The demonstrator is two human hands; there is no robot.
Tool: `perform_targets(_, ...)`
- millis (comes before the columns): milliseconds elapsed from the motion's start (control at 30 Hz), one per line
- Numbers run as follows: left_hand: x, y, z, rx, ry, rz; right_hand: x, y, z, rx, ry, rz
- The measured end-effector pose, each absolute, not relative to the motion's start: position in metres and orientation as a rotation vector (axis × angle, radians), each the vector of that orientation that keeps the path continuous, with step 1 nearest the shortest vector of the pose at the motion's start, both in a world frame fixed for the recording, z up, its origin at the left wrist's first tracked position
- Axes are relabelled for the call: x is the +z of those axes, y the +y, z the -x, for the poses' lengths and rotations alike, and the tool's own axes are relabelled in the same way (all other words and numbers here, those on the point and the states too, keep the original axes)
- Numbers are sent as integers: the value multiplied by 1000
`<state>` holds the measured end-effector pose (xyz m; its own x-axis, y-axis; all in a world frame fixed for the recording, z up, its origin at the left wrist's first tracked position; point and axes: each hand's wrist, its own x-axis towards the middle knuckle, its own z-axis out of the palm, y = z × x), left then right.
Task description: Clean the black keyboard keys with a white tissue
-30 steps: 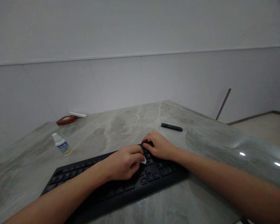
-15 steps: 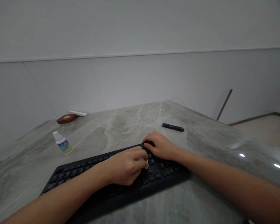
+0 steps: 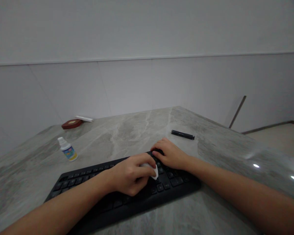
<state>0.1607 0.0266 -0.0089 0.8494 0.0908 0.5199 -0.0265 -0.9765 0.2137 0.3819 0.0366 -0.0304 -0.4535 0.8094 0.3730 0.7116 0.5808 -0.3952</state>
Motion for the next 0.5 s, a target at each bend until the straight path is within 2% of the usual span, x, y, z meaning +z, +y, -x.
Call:
perform_targets(233,-16,35,-163,1155,553,-2678,-22,20,-384,306,-2327,669)
perform_targets(367,-20,37,-164,1243,719,-2560,-25,16,-375,231,-2315,793)
perform_targets(500,-22,36,-164,1248,691,-2515,-26,22,-374,182,-2248,783)
